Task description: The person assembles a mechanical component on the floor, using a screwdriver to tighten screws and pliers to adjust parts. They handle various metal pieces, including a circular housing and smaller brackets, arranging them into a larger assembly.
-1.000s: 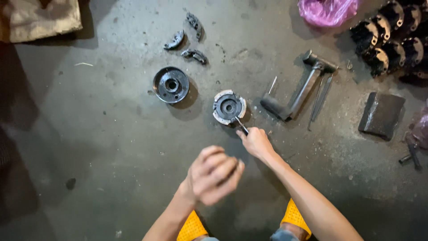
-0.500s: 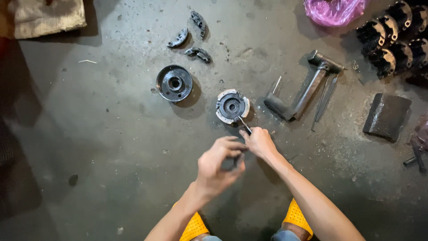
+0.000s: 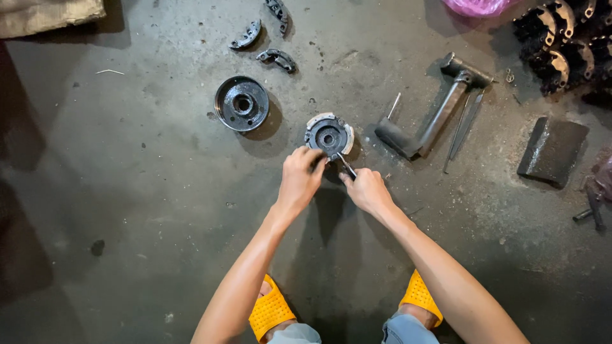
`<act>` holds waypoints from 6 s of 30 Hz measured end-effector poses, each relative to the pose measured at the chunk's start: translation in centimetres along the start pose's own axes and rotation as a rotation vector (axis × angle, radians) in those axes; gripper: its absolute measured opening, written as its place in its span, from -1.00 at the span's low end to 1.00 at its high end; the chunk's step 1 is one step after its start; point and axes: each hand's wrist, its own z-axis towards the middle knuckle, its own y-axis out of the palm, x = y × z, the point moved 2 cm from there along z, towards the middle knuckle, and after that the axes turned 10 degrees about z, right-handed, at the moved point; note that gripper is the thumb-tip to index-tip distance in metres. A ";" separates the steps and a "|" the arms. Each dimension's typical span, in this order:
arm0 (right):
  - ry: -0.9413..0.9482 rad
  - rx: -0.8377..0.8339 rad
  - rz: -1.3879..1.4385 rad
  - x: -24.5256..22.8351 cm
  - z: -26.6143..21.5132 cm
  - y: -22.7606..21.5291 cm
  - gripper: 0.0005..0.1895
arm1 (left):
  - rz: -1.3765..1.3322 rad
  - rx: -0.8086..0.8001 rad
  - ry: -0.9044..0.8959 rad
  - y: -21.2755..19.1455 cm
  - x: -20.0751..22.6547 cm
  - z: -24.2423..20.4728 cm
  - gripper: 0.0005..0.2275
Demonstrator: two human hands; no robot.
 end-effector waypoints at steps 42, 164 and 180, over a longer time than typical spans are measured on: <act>0.071 -0.018 -0.059 -0.2 -0.2 0.4 -0.59 | 0.157 -0.036 -0.082 4.4 -0.2 0.3 -0.66; -0.384 0.128 0.477 -2.5 -4.6 -2.8 -0.79 | 0.491 -0.056 -0.095 7.7 -8.3 11.9 -0.75; -0.519 0.114 0.244 -6.3 -4.1 -2.1 -0.54 | -0.784 0.293 -0.677 -1.3 -3.2 2.4 -0.90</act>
